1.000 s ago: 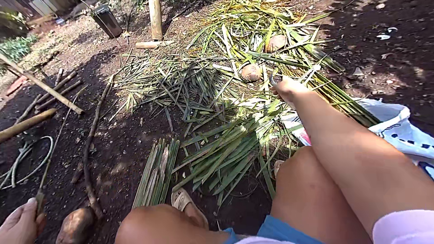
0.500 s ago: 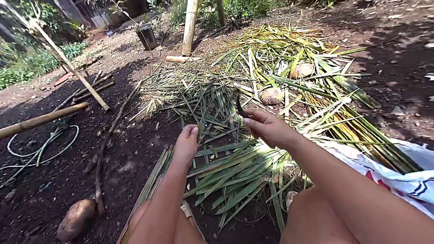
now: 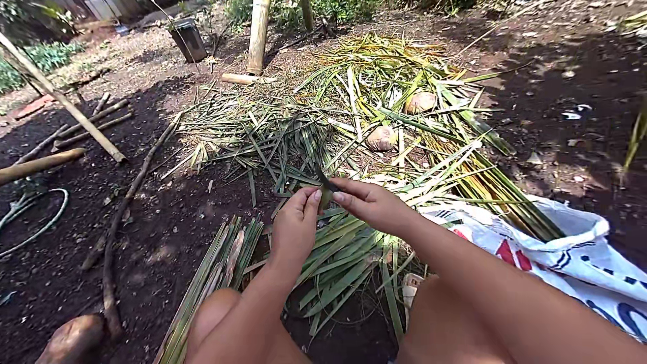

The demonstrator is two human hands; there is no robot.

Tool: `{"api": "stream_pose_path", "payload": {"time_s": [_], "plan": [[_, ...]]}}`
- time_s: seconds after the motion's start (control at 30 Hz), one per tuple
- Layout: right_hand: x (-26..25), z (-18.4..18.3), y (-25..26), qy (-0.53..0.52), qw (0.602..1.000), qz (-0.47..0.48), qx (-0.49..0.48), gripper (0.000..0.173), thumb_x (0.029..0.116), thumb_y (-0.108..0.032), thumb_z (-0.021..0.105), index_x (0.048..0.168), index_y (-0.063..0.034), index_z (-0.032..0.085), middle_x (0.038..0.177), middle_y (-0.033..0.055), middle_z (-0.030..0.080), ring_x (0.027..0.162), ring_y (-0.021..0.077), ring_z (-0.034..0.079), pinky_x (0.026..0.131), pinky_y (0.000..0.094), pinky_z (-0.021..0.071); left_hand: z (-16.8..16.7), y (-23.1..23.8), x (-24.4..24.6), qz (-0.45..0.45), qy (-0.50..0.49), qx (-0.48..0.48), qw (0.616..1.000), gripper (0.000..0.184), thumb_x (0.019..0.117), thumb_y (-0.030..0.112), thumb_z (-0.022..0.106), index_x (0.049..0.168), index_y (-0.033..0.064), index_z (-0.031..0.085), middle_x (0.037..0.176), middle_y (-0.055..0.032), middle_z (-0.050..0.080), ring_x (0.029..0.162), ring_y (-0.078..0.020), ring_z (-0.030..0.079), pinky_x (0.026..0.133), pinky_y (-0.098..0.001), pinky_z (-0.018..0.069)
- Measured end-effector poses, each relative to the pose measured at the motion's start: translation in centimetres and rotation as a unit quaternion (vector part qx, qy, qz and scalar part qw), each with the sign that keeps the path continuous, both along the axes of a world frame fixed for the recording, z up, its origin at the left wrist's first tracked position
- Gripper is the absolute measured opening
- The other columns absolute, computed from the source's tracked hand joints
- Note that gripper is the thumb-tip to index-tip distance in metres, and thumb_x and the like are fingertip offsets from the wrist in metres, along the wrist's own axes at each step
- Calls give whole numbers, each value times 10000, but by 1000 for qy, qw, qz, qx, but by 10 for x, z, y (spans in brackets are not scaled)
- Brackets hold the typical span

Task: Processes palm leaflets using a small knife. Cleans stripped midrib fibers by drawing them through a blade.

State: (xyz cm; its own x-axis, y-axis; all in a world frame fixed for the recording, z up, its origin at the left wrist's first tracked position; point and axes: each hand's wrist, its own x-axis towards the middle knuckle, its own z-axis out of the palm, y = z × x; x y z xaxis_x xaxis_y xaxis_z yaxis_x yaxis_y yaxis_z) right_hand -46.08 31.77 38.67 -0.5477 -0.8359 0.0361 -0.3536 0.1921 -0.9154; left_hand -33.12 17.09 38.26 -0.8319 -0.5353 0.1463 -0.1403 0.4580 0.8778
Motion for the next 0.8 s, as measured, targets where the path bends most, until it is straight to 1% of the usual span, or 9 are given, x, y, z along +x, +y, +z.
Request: {"api": "stream_pose_path", "payload": {"time_s": [0.07, 0.13, 0.23, 0.3, 0.47, 0.53, 0.63, 0.7, 0.8], "plan": [[1, 2, 1, 11, 1000, -2, 19, 412, 1075, -351, 536, 1447, -184, 595, 909, -20, 662, 653, 27, 499, 640, 243, 449, -6, 2, 2, 24, 15, -104, 994, 296, 1074, 342, 523, 1178, 160, 732, 929, 31, 725, 807, -74, 666, 760, -335, 552], [2, 2, 0, 18, 999, 4, 28, 409, 1073, -352, 544, 1436, -175, 606, 938, -27, 679, 673, 12, 513, 662, 232, 458, -11, 4, 3, 35, 38, -157, 986, 314, 1071, 332, 526, 1183, 130, 738, 979, -14, 743, 869, -121, 696, 806, -384, 565], [7, 3, -2, 16, 999, 0, 29, 411, 1075, -350, 539, 1437, -168, 606, 1003, -12, 699, 721, 16, 543, 708, 242, 476, -14, 5, 6, 43, 50, -182, 981, 315, 1071, 317, 522, 1176, 117, 743, 977, -24, 748, 868, -126, 704, 806, -374, 574], [10, 5, -4, 10, 1000, -15, 22, 407, 1075, -345, 542, 1436, -170, 607, 935, -11, 676, 688, 23, 522, 675, 244, 462, -14, 4, 8, 46, 58, -190, 979, 311, 1071, 311, 522, 1169, 117, 744, 959, -23, 746, 853, -121, 702, 793, -360, 574], [14, 7, -5, 24, 998, -50, 10, 377, 1076, -329, 545, 1416, -187, 630, 907, -15, 684, 670, 34, 527, 659, 259, 465, -14, 3, 11, 48, 73, -190, 978, 303, 1067, 310, 530, 1158, 121, 748, 957, -2, 748, 828, -84, 704, 771, -314, 583], [8, 8, -5, 18, 997, -77, -5, 384, 1082, -322, 534, 1424, -173, 625, 831, 0, 643, 627, 65, 500, 612, 273, 442, -14, 2, 12, 46, 70, -189, 978, 300, 1067, 317, 530, 1157, 130, 747, 949, 9, 743, 813, -73, 698, 765, -302, 583], [-9, 10, 0, -70, 989, -117, -61, 395, 1087, -257, 525, 1448, -105, 579, 708, -5, 545, 533, 59, 444, 513, 218, 395, -16, 1, 14, 44, 76, -197, 976, 297, 1065, 312, 532, 1141, 130, 754, 936, 20, 746, 809, -57, 696, 763, -277, 579], [-20, 13, 5, -157, 972, -140, -103, 390, 1091, -227, 509, 1459, -104, 552, 673, -16, 489, 493, 48, 419, 463, 188, 378, -17, -1, 16, 34, 87, -204, 975, 304, 1063, 307, 531, 1140, 121, 759, 935, 17, 748, 806, -47, 691, 757, -260, 572], [-35, 18, 16, -232, 948, -164, -145, 359, 1097, -240, 492, 1433, -129, 554, 669, -23, 479, 473, 43, 425, 437, 179, 392, -20, -3, 21, 22, 100, -217, 971, 309, 1063, 314, 528, 1125, 122, 761, 934, 31, 746, 795, -27, 687, 743, -227, 574]]}}
